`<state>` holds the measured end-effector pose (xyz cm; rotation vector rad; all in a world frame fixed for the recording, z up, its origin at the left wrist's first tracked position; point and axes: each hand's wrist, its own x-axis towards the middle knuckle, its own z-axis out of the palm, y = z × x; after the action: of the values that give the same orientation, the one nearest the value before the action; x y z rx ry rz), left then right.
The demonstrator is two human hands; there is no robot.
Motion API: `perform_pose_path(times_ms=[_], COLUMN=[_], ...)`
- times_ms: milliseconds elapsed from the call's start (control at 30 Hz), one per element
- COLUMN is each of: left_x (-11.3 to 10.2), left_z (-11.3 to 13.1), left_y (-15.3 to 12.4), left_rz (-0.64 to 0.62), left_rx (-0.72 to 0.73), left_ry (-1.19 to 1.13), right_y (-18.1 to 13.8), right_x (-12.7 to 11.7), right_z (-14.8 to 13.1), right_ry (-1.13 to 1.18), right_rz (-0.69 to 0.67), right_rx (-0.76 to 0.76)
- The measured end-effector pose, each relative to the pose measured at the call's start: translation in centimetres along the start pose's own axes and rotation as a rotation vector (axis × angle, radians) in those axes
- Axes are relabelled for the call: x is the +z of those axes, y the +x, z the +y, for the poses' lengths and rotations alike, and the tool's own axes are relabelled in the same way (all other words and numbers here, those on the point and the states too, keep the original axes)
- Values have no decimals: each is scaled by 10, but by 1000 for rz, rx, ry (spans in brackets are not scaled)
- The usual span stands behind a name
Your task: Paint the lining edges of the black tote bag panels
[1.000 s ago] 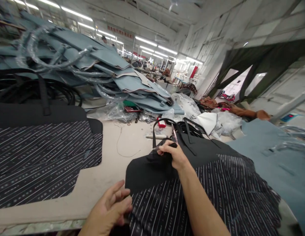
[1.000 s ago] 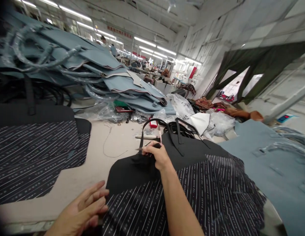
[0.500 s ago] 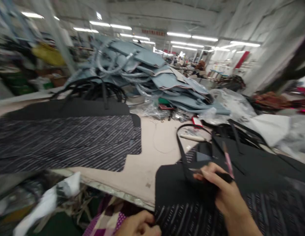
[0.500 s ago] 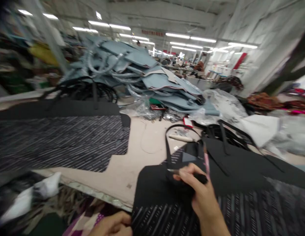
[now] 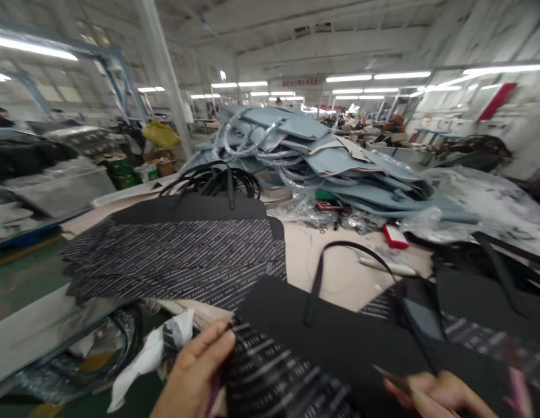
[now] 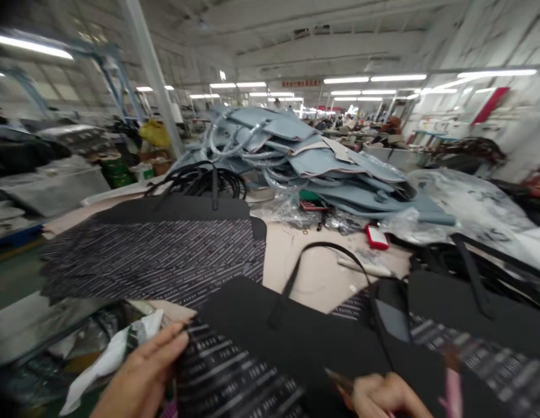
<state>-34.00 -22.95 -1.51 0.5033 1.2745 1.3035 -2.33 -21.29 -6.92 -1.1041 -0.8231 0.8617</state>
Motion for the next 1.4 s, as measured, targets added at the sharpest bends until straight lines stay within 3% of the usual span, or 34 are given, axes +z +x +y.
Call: perform_pose_path(times_ms=[100, 200, 300, 533, 700, 800, 1067, 1400], left_x=[4, 9, 18, 58, 82, 81, 60, 60], left_z=[2, -10, -23, -42, -54, -61, -70, -70], left_y=[0, -3, -8, -17, -14, -8, -2, -5], left_rz=[227, 226, 191, 26, 7, 37, -24, -33], left_rx=[-161, -399, -508, -497, -524, -545, -550, -534], left_ry=[-127, -216, -270, -368, -286, -221, -197, -202], right_y=[-35, -52, -55, -59, -60, -64, -83, -89], right_x=[1, 16, 26, 27, 33, 33, 29, 34], right_z=[2, 11, 16, 5, 3, 4, 3, 4], right_ry=[-83, -139, -196, -274, -291, -268, -346, -394], right_rz=[83, 64, -40, -82, -86, -71, -60, -42], right_rx=[34, 53, 42, -23, -82, -79, -100, -103])
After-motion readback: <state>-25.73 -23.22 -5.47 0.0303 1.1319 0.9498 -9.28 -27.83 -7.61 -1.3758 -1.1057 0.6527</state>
